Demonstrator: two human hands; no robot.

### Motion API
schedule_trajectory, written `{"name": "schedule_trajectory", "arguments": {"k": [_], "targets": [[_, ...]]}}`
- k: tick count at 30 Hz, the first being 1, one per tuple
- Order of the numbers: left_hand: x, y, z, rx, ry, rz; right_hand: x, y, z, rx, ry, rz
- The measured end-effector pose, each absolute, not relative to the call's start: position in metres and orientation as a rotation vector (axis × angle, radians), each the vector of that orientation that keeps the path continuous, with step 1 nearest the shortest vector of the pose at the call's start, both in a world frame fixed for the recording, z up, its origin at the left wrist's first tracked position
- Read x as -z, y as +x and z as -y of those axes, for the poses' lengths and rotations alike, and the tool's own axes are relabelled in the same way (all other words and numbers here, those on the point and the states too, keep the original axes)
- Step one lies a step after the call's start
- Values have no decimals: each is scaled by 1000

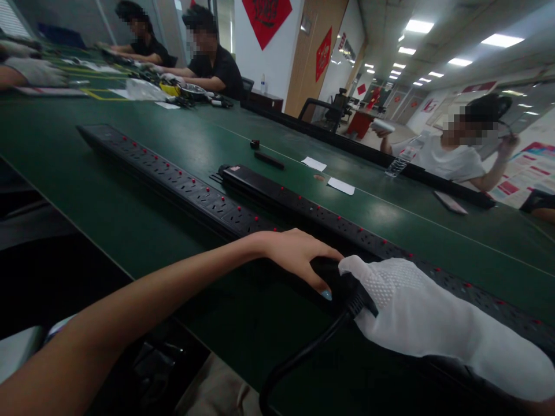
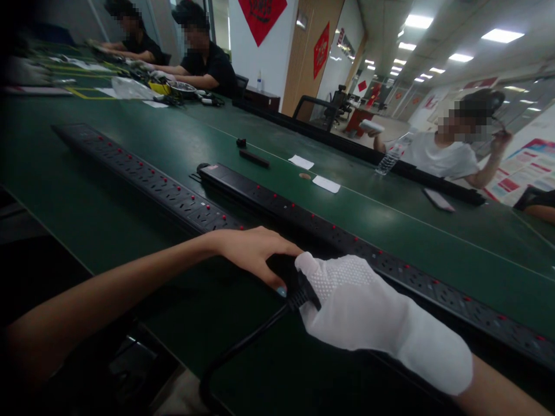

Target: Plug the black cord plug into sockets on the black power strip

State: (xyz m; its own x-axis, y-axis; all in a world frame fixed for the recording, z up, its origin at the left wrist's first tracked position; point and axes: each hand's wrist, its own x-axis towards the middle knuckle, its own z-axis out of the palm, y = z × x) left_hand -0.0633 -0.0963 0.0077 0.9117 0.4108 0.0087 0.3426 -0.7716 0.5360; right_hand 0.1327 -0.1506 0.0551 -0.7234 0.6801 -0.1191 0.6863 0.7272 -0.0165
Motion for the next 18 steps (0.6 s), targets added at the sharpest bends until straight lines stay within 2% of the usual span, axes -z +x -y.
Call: {"name": "schedule_trajectory", "arguments": {"k": [5,11,18], "targets": [[-10,-63,97,-147,2511,-562,-49,131,150,140,1046,-2908],[-8,-63,96,-164,2520,-564,-32,138,134,-107,963,-3135],[-6,-64,96,-209,2518,-544,-36,149,122,113,720,-3146]]}}
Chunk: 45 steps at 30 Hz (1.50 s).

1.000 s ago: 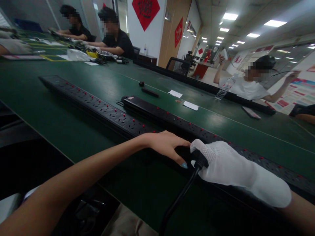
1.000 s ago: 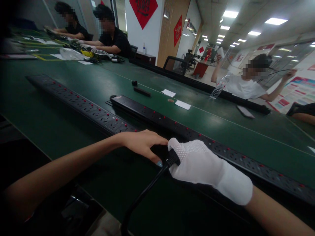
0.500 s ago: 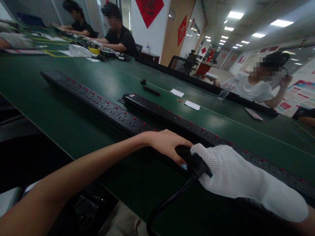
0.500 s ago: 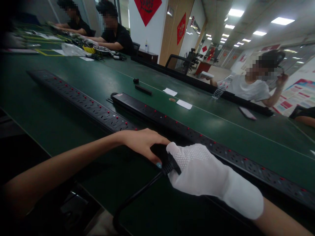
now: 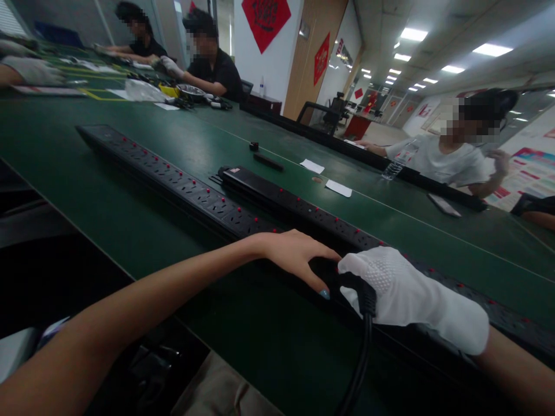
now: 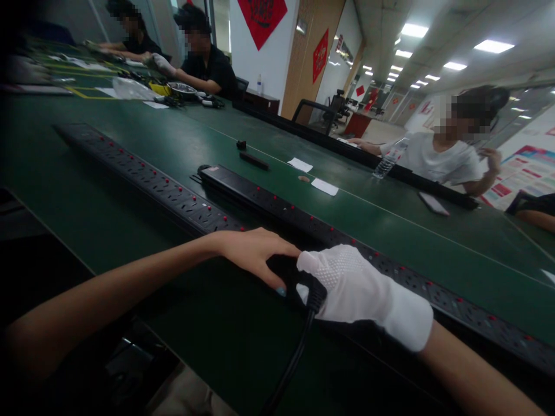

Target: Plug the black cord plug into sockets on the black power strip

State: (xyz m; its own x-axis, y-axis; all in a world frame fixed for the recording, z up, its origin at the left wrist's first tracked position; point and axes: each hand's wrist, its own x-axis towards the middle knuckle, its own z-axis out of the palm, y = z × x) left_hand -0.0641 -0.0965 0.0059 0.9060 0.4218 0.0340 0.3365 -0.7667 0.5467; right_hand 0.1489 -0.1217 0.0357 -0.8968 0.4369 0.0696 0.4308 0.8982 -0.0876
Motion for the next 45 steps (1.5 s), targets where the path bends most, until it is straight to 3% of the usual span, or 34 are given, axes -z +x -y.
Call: {"name": "schedule_trajectory", "arguments": {"k": [4,12,23,37,41,45], "targets": [[-7,-64,97,-208,2523,-551,-35,148,128,-109,-755,3016],[-9,-63,98,-175,2510,-586,-40,136,153,277,-1092,3003],[-7,-63,98,-189,2512,-603,-37,141,131,-33,-791,3025],[-7,-63,98,-193,2488,-603,-33,143,125,-60,-721,2985],[-8,-63,99,-180,2519,-594,-25,148,125,115,-698,2852],[-9,-63,99,-187,2533,-589,-24,148,132,561,-630,2749]]}}
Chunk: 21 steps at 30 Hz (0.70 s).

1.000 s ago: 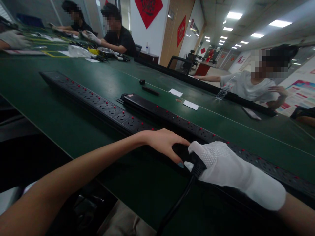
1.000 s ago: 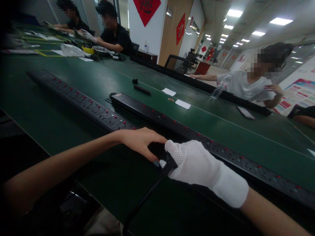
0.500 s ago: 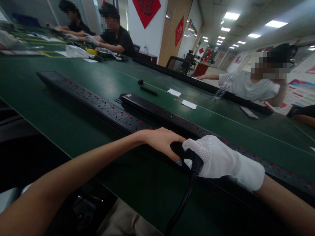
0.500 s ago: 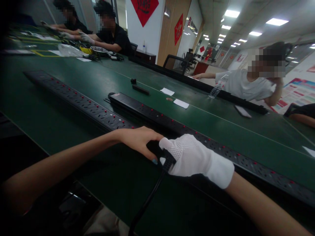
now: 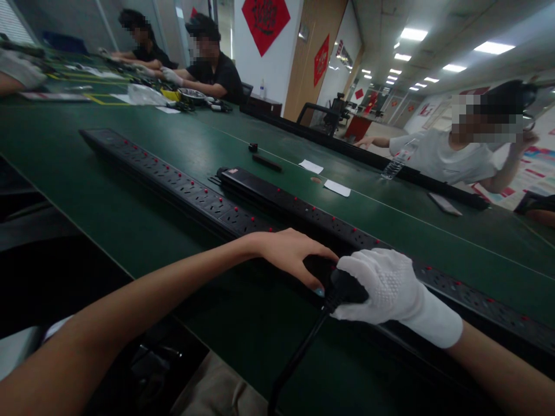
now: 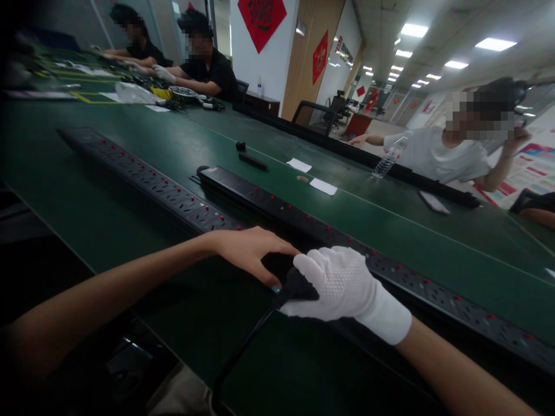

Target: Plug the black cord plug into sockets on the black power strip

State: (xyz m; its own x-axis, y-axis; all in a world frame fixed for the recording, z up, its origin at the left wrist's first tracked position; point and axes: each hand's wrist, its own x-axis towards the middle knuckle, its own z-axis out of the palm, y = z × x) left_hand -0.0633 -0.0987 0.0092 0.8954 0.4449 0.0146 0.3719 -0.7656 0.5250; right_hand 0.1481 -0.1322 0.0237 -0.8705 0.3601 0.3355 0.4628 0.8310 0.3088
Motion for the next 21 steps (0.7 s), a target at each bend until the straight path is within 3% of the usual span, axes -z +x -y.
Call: {"name": "schedule_trajectory", "arguments": {"k": [5,10,13,16,21], "targets": [[-9,-65,99,-186,2521,-566,-26,135,155,1106,-693,2683],[-7,-64,99,-195,2523,-588,-20,128,176,1269,-725,2647],[-7,-64,99,-202,2539,-597,-16,130,173,1094,-772,2636],[-7,-65,99,-208,2539,-580,-14,135,161,701,-870,2626],[-7,-67,99,-215,2543,-559,-15,147,143,302,-712,2596]]}}
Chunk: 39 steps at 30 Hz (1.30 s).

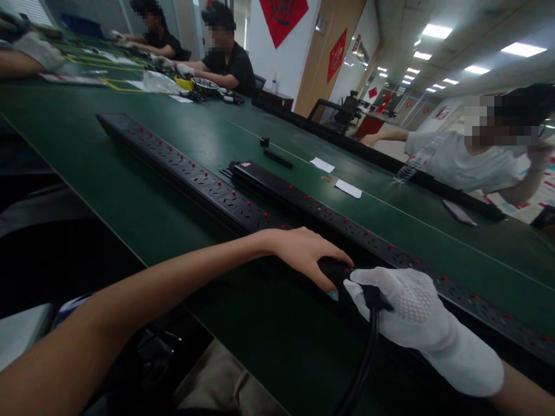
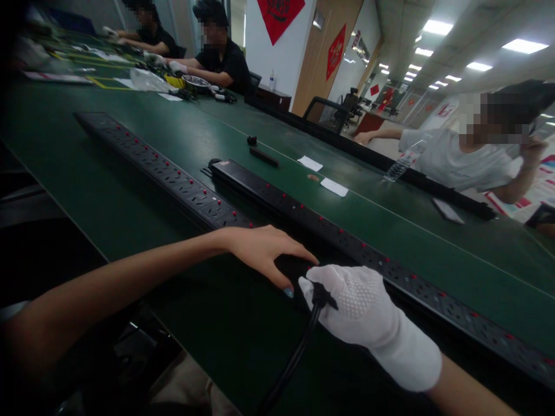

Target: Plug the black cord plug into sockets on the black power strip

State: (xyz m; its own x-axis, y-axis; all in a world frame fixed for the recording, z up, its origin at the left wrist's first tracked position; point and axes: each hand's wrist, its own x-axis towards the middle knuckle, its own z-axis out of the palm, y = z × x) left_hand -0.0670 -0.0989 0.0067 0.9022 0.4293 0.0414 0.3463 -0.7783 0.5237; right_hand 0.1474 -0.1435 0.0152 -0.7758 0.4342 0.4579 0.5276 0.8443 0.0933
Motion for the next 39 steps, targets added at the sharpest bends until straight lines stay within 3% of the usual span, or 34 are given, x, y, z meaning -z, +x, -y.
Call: {"name": "schedule_trajectory", "arguments": {"k": [10,15,24,39], "targets": [[-4,-67,100,-241,2563,-565,-20,148,150,425,-479,2864],[-7,-67,101,-231,2541,-550,-15,150,146,158,-586,2827],[-6,-65,98,-233,2538,-489,-10,140,147,232,-1209,2600],[-9,-64,100,-205,2567,-502,-13,142,145,-34,-1143,2695]]}}
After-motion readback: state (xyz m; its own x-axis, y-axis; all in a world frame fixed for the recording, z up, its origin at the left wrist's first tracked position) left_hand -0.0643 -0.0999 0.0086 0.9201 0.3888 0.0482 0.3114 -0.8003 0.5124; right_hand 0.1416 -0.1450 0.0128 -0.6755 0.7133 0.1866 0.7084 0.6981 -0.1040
